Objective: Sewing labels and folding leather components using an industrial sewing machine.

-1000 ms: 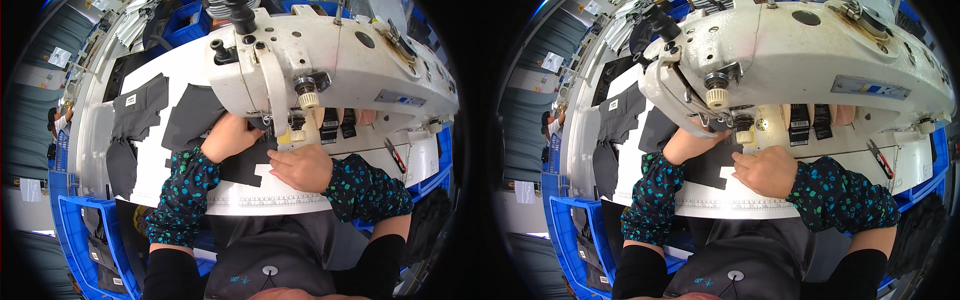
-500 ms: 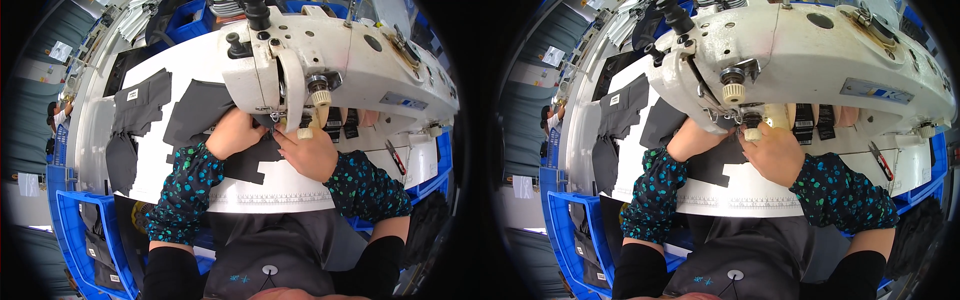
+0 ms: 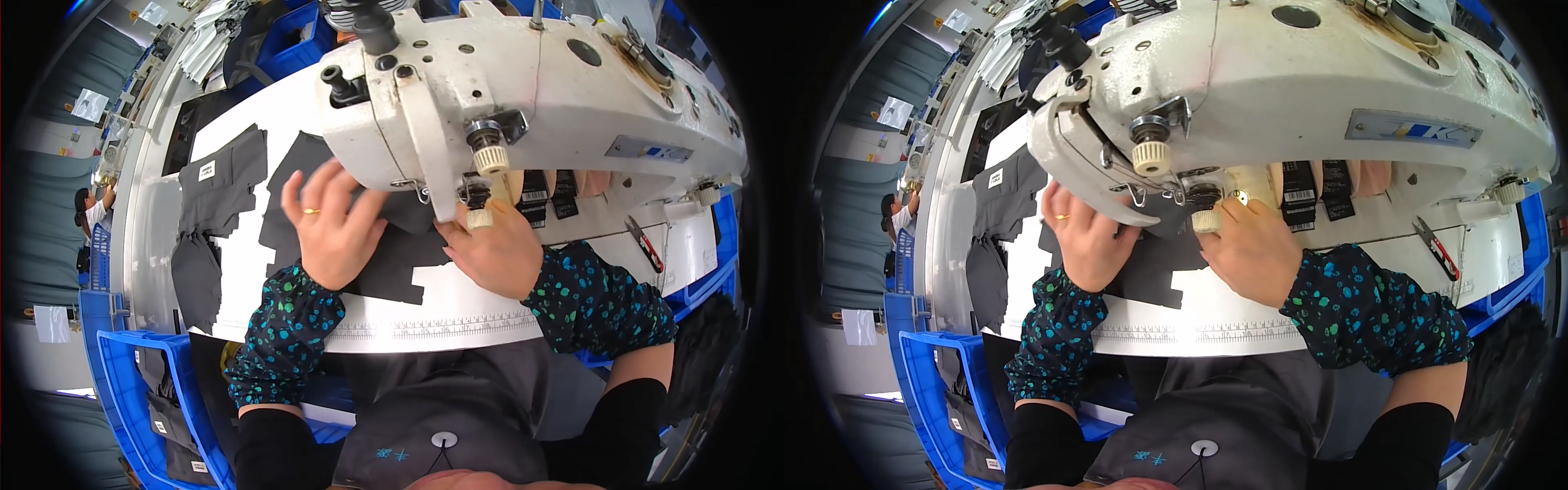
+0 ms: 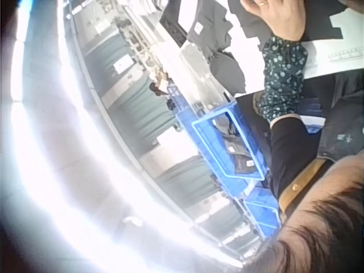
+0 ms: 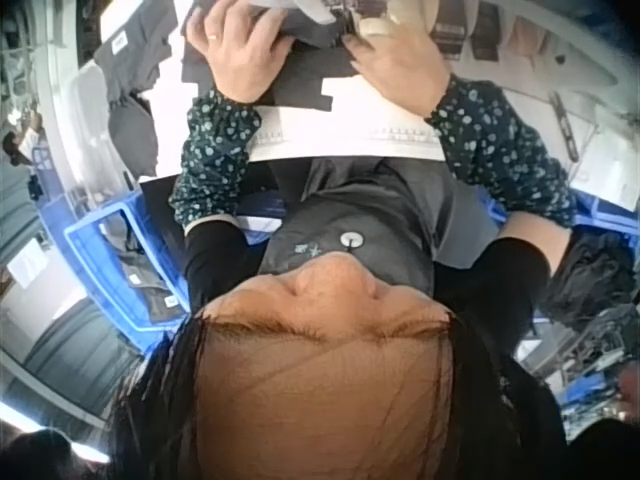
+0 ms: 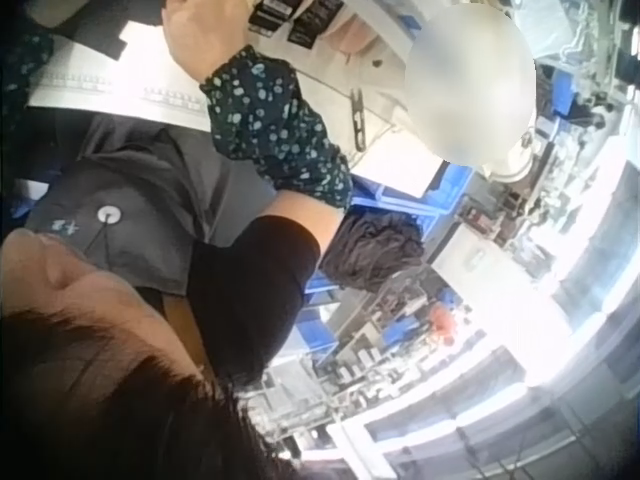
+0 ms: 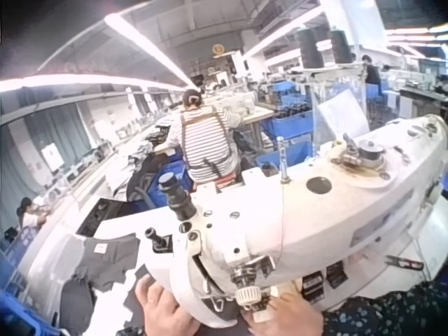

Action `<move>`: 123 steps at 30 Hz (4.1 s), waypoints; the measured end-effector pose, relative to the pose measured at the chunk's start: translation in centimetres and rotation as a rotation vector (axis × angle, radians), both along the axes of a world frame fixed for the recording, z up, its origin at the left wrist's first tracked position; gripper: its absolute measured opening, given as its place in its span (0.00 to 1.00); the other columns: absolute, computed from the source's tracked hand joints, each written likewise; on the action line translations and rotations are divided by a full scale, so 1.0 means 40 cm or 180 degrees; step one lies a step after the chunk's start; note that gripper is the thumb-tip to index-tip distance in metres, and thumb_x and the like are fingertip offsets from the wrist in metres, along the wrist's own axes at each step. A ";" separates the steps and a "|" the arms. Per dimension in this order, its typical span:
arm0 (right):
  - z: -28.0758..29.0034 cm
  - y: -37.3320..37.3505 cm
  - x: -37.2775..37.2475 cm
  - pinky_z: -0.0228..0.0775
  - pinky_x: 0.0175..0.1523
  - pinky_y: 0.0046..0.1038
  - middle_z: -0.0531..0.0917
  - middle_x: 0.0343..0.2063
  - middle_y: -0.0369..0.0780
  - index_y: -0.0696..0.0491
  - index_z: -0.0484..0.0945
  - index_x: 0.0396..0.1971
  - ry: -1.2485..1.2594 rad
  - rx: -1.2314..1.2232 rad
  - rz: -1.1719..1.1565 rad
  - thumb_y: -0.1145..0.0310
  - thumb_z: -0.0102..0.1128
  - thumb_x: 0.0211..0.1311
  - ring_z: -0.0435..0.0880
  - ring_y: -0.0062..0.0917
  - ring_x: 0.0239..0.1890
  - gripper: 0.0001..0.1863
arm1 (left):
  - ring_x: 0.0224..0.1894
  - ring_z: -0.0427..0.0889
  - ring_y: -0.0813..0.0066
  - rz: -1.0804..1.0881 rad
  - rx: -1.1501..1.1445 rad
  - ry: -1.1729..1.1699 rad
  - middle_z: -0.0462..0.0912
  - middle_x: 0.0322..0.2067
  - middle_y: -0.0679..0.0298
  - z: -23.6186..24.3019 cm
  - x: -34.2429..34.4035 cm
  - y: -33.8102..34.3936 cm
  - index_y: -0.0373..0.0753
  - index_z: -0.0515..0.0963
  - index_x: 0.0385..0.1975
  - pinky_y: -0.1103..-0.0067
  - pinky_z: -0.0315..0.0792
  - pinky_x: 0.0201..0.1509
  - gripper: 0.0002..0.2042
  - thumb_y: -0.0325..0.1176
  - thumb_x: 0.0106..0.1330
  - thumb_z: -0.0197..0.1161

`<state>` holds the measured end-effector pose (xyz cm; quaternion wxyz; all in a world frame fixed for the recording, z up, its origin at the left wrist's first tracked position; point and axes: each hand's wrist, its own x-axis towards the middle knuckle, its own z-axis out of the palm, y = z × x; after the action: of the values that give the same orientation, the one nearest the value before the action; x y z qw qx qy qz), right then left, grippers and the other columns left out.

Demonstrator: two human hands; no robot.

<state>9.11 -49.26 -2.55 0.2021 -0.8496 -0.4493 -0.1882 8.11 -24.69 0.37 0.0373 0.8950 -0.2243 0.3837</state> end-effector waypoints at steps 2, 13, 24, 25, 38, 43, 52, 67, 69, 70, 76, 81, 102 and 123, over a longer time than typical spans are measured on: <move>0.003 -0.004 -0.002 0.71 0.43 0.35 0.80 0.31 0.42 0.56 0.84 0.35 -0.0029 -0.0007 -0.0023 0.66 0.69 0.52 0.79 0.34 0.40 0.12 | 0.53 0.80 0.71 -0.0523 0.0398 0.0390 0.84 0.42 0.72 0.006 -0.004 -0.008 0.47 0.84 0.34 0.55 0.56 0.72 0.09 0.30 0.53 0.68; -0.001 0.003 0.000 0.68 0.39 0.32 0.78 0.26 0.37 0.53 0.80 0.24 -0.0094 -0.0160 -0.0056 0.68 0.64 0.54 0.79 0.28 0.34 0.05 | 0.53 0.82 0.65 -0.0710 0.0300 0.1600 0.86 0.46 0.67 0.004 -0.045 -0.055 0.40 0.83 0.43 0.66 0.70 0.60 0.18 0.24 0.49 0.71; 0.000 0.003 -0.001 0.68 0.39 0.32 0.78 0.24 0.37 0.54 0.80 0.25 -0.0116 -0.0112 -0.0063 0.68 0.63 0.54 0.79 0.28 0.33 0.05 | 0.50 0.85 0.62 -0.0911 -0.0307 0.1839 0.86 0.46 0.60 -0.015 -0.042 -0.062 0.35 0.84 0.43 0.71 0.79 0.54 0.15 0.22 0.55 0.67; 0.002 0.003 -0.002 0.69 0.38 0.31 0.78 0.24 0.37 0.54 0.80 0.25 -0.0104 -0.0148 -0.0062 0.68 0.63 0.54 0.79 0.28 0.33 0.05 | 0.50 0.85 0.62 -0.0911 -0.0311 0.1839 0.86 0.46 0.60 -0.014 -0.042 -0.063 0.35 0.84 0.43 0.71 0.79 0.54 0.15 0.22 0.55 0.67; 0.008 -0.015 -0.026 0.69 0.39 0.29 0.78 0.24 0.33 0.53 0.80 0.25 -0.0053 -0.0263 0.0456 0.70 0.61 0.51 0.79 0.24 0.31 0.03 | 0.52 0.84 0.65 -0.0975 0.0088 0.1348 0.85 0.49 0.63 -0.049 -0.051 -0.071 0.38 0.85 0.45 0.69 0.75 0.58 0.17 0.27 0.53 0.68; 0.000 -0.012 -0.027 0.69 0.38 0.29 0.78 0.24 0.33 0.52 0.80 0.25 -0.0016 -0.0180 0.0421 0.70 0.62 0.50 0.79 0.24 0.31 0.03 | 0.53 0.83 0.64 -0.0983 0.0191 0.1249 0.84 0.49 0.62 -0.059 -0.046 -0.067 0.39 0.84 0.47 0.66 0.73 0.61 0.18 0.29 0.55 0.68; -0.001 -0.006 -0.012 0.69 0.37 0.30 0.79 0.25 0.35 0.55 0.81 0.29 -0.0047 -0.0245 0.0170 0.71 0.62 0.51 0.80 0.26 0.30 0.05 | 0.47 0.82 0.66 -0.0994 0.0088 0.1210 0.82 0.42 0.65 -0.054 0.015 -0.066 0.40 0.85 0.44 0.68 0.74 0.56 0.16 0.29 0.52 0.69; 0.000 -0.006 -0.004 0.71 0.39 0.31 0.80 0.23 0.35 0.53 0.80 0.27 0.0102 -0.0164 0.0152 0.70 0.64 0.51 0.82 0.27 0.31 0.05 | 0.52 0.82 0.69 -0.0977 0.0292 0.1095 0.84 0.44 0.67 -0.044 -0.021 -0.055 0.40 0.85 0.41 0.64 0.72 0.62 0.12 0.30 0.56 0.66; -0.001 -0.005 -0.005 0.72 0.39 0.31 0.80 0.23 0.35 0.53 0.80 0.27 0.0104 -0.0146 0.0138 0.69 0.64 0.51 0.82 0.27 0.31 0.04 | 0.52 0.83 0.70 -0.0984 0.0372 0.1014 0.84 0.44 0.68 -0.043 -0.025 -0.057 0.41 0.85 0.41 0.66 0.73 0.58 0.13 0.28 0.54 0.68; -0.001 -0.004 -0.004 0.72 0.39 0.31 0.80 0.22 0.34 0.52 0.79 0.26 0.0100 -0.0127 0.0131 0.69 0.65 0.52 0.82 0.27 0.31 0.04 | 0.51 0.84 0.71 -0.0983 0.0452 0.0929 0.84 0.44 0.70 -0.042 -0.027 -0.057 0.42 0.85 0.42 0.68 0.74 0.55 0.15 0.27 0.51 0.69; 0.002 -0.010 -0.003 0.73 0.34 0.32 0.80 0.22 0.35 0.51 0.78 0.25 0.0080 0.0006 0.0173 0.68 0.67 0.50 0.82 0.28 0.27 0.06 | 0.52 0.84 0.70 -0.1015 0.0520 0.1040 0.84 0.45 0.67 -0.032 -0.033 -0.061 0.40 0.85 0.44 0.68 0.76 0.56 0.16 0.26 0.52 0.67; 0.005 -0.014 0.010 0.74 0.29 0.34 0.81 0.20 0.35 0.50 0.84 0.35 0.0239 0.0220 -0.0062 0.70 0.67 0.50 0.81 0.32 0.22 0.10 | 0.49 0.85 0.70 -0.1081 0.0454 0.1236 0.84 0.47 0.66 -0.034 -0.035 -0.051 0.38 0.84 0.46 0.74 0.79 0.50 0.18 0.25 0.52 0.67; -0.034 -0.006 0.035 0.72 0.26 0.36 0.79 0.22 0.38 0.50 0.87 0.34 0.0049 -0.0078 -0.0279 0.66 0.64 0.56 0.81 0.33 0.20 0.08 | 0.54 0.81 0.66 -0.0978 0.0348 0.1365 0.83 0.49 0.65 -0.047 0.015 -0.033 0.38 0.84 0.48 0.68 0.73 0.63 0.17 0.29 0.59 0.61; -0.033 0.000 0.029 0.76 0.30 0.35 0.80 0.28 0.40 0.52 0.84 0.31 0.0223 -0.0086 0.0055 0.69 0.64 0.55 0.83 0.33 0.25 0.05 | 0.43 0.86 0.59 -0.0054 0.0229 0.1804 0.83 0.46 0.60 -0.019 0.014 0.031 0.39 0.78 0.43 0.69 0.81 0.41 0.12 0.21 0.60 0.58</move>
<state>10.25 -49.28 -3.85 0.2079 -0.8544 -0.4518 -0.1505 8.66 -23.45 -0.39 0.0700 0.9654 -0.2259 0.1097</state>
